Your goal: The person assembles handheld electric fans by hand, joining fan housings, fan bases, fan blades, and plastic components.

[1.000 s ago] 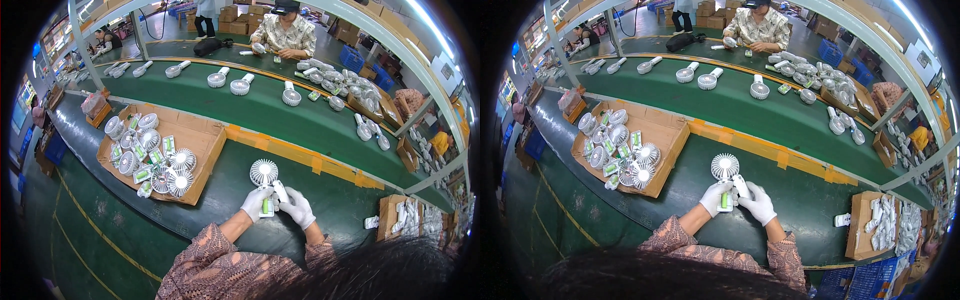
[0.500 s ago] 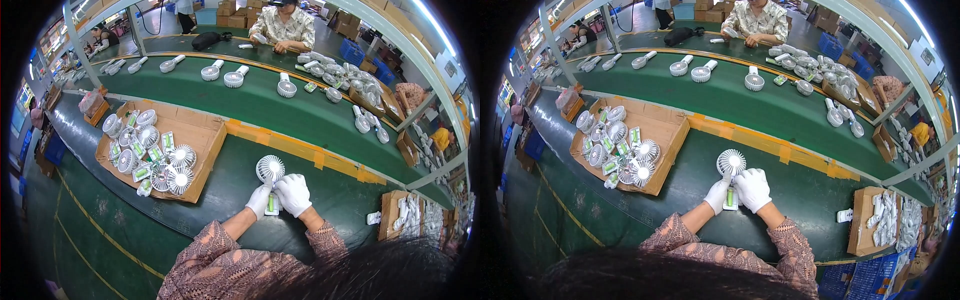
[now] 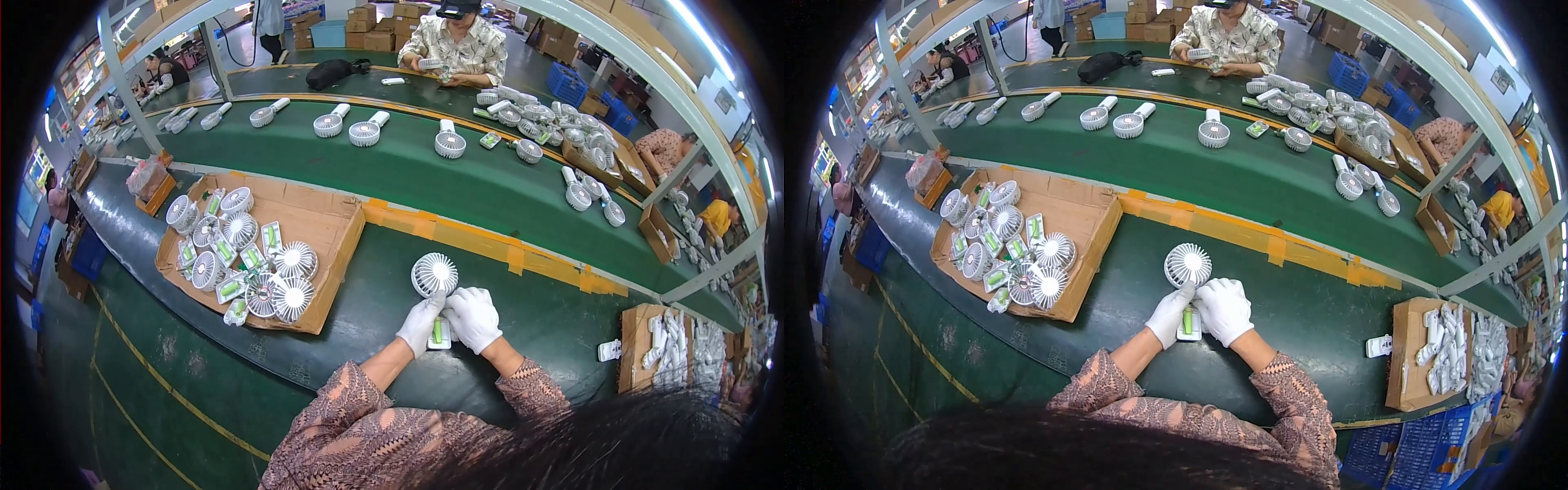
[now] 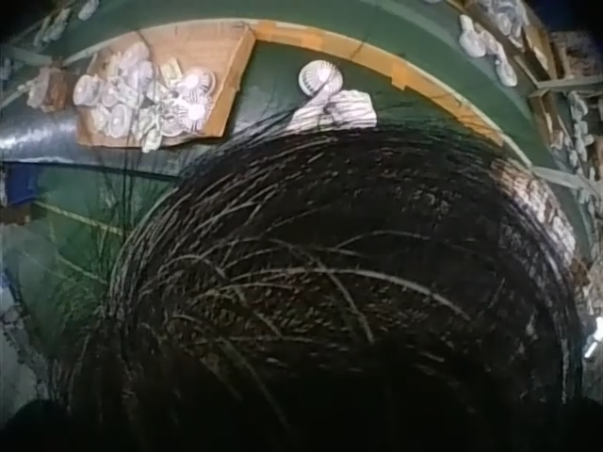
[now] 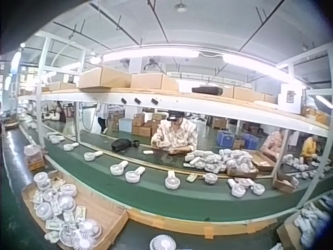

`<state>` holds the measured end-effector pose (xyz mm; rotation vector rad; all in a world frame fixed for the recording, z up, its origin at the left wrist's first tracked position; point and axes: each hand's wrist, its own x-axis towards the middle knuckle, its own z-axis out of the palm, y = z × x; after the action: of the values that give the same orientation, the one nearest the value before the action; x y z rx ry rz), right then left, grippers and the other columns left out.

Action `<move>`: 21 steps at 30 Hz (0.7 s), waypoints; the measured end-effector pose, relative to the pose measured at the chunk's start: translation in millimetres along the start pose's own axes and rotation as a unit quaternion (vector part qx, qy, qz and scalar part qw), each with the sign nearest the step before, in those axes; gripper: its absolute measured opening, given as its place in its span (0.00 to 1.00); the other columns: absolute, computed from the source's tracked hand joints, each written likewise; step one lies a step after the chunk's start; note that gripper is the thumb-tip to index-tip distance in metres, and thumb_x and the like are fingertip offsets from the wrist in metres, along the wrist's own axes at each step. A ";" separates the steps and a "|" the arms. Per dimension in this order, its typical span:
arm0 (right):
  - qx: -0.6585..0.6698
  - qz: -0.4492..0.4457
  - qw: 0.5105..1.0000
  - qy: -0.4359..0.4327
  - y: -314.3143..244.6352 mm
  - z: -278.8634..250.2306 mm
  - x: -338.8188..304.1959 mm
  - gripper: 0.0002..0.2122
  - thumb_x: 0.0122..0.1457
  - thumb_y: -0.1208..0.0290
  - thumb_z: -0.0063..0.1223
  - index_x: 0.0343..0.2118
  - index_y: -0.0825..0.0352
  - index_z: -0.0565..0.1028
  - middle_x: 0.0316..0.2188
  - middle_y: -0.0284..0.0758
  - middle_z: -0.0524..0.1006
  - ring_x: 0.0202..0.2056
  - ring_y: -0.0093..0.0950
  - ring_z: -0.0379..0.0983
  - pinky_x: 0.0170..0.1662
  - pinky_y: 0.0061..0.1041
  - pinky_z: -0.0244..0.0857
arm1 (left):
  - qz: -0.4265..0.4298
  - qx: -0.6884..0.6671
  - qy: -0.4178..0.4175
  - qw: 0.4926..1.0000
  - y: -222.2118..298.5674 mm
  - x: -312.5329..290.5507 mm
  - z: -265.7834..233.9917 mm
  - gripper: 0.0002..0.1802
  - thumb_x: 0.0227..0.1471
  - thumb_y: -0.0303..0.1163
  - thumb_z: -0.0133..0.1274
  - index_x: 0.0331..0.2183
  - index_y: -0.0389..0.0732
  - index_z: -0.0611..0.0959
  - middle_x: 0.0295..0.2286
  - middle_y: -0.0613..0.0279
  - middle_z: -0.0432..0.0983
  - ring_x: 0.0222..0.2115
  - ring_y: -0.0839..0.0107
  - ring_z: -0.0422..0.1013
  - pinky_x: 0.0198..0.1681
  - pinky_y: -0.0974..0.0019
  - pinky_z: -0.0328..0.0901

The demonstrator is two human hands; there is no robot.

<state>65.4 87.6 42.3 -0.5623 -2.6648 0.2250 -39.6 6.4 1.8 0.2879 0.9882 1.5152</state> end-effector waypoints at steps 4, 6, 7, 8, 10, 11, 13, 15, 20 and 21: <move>0.117 0.114 0.985 -0.046 13.8 -14.1 -6.8 0.09 0.46 0.63 0.53 0.30 0.59 0.76 0.33 0.32 0.74 0.41 0.32 0.68 0.43 0.32 0.58 | -0.046 -0.096 -0.045 0.993 2.7 0.9 -7.5 0.23 0.54 0.50 0.43 0.36 0.38 0.71 0.27 0.58 0.73 0.23 0.69 0.73 0.25 0.65 0.71; 0.033 0.125 0.991 0.024 18.0 -20.0 -16.7 0.13 0.44 0.63 0.55 0.35 0.59 0.74 0.37 0.32 0.73 0.42 0.34 0.67 0.44 0.33 0.57 | -0.053 -0.127 -0.044 0.990 4.4 6.4 -12.7 0.22 0.56 0.49 0.39 0.36 0.38 0.71 0.28 0.54 0.74 0.25 0.63 0.73 0.29 0.56 0.71; -0.014 0.128 0.991 0.034 19.5 -21.3 -23.8 0.19 0.42 0.62 0.58 0.39 0.60 0.72 0.39 0.34 0.72 0.44 0.35 0.66 0.45 0.34 0.57 | -0.062 -0.157 -0.049 0.984 5.1 7.2 -12.9 0.23 0.56 0.50 0.38 0.36 0.38 0.71 0.28 0.54 0.74 0.26 0.62 0.73 0.30 0.55 0.71; -0.014 0.127 0.991 0.034 20.3 -20.0 -30.0 0.19 0.42 0.62 0.58 0.39 0.60 0.72 0.39 0.34 0.72 0.44 0.35 0.66 0.45 0.34 0.57 | -0.071 -0.187 -0.054 0.978 5.8 7.9 -13.1 0.25 0.56 0.52 0.37 0.36 0.38 0.71 0.28 0.53 0.74 0.26 0.62 0.73 0.31 0.55 0.71; -0.056 0.146 0.988 0.001 21.5 -17.4 -37.6 0.22 0.40 0.61 0.59 0.40 0.61 0.71 0.38 0.35 0.73 0.42 0.34 0.68 0.45 0.32 0.59 | -0.076 -0.203 -0.061 0.974 5.5 10.8 -13.4 0.27 0.55 0.55 0.37 0.36 0.38 0.72 0.29 0.53 0.74 0.27 0.60 0.73 0.32 0.52 0.70; -0.045 0.187 0.981 -0.022 20.0 -17.9 -38.6 0.22 0.38 0.63 0.60 0.40 0.61 0.71 0.36 0.36 0.74 0.42 0.35 0.68 0.45 0.33 0.57 | -0.083 -0.230 -0.062 0.968 5.5 12.0 -12.2 0.27 0.55 0.55 0.37 0.36 0.38 0.72 0.29 0.53 0.74 0.27 0.59 0.73 0.32 0.52 0.70; -0.021 0.228 0.973 -0.005 17.7 -21.4 -35.3 0.23 0.38 0.63 0.59 0.40 0.62 0.71 0.34 0.37 0.74 0.40 0.35 0.70 0.43 0.34 0.59 | -0.090 -0.256 -0.064 0.960 5.7 12.9 -8.6 0.28 0.54 0.56 0.37 0.35 0.38 0.72 0.29 0.53 0.74 0.27 0.59 0.73 0.32 0.52 0.70; 0.045 0.286 0.954 0.072 20.8 -18.0 -36.4 0.22 0.38 0.63 0.58 0.39 0.66 0.70 0.29 0.39 0.76 0.33 0.38 0.73 0.37 0.35 0.65 | -0.094 -0.290 -0.056 0.951 5.0 14.4 -0.2 0.30 0.53 0.58 0.36 0.35 0.39 0.73 0.28 0.53 0.74 0.27 0.59 0.72 0.32 0.53 0.69; 0.002 0.205 0.969 0.139 -23.1 -39.2 -23.6 0.16 0.37 0.67 0.59 0.33 0.64 0.73 0.29 0.40 0.75 0.30 0.41 0.72 0.35 0.35 0.67 | -0.063 -0.345 -0.034 0.936 5.1 14.7 23.0 0.31 0.52 0.61 0.35 0.36 0.41 0.73 0.31 0.57 0.73 0.33 0.62 0.71 0.39 0.58 0.66; -0.014 0.205 0.971 0.122 -30.2 -37.6 -23.0 0.16 0.37 0.67 0.58 0.33 0.62 0.73 0.29 0.40 0.74 0.29 0.41 0.72 0.34 0.35 0.66 | -0.059 -0.361 -0.050 0.929 5.7 13.7 27.8 0.31 0.52 0.62 0.35 0.37 0.42 0.73 0.32 0.58 0.73 0.35 0.63 0.70 0.41 0.59 0.65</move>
<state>89.8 53.4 75.2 -1.0748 -2.2962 0.2171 -27.5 30.8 17.7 -0.2173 0.3104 1.6264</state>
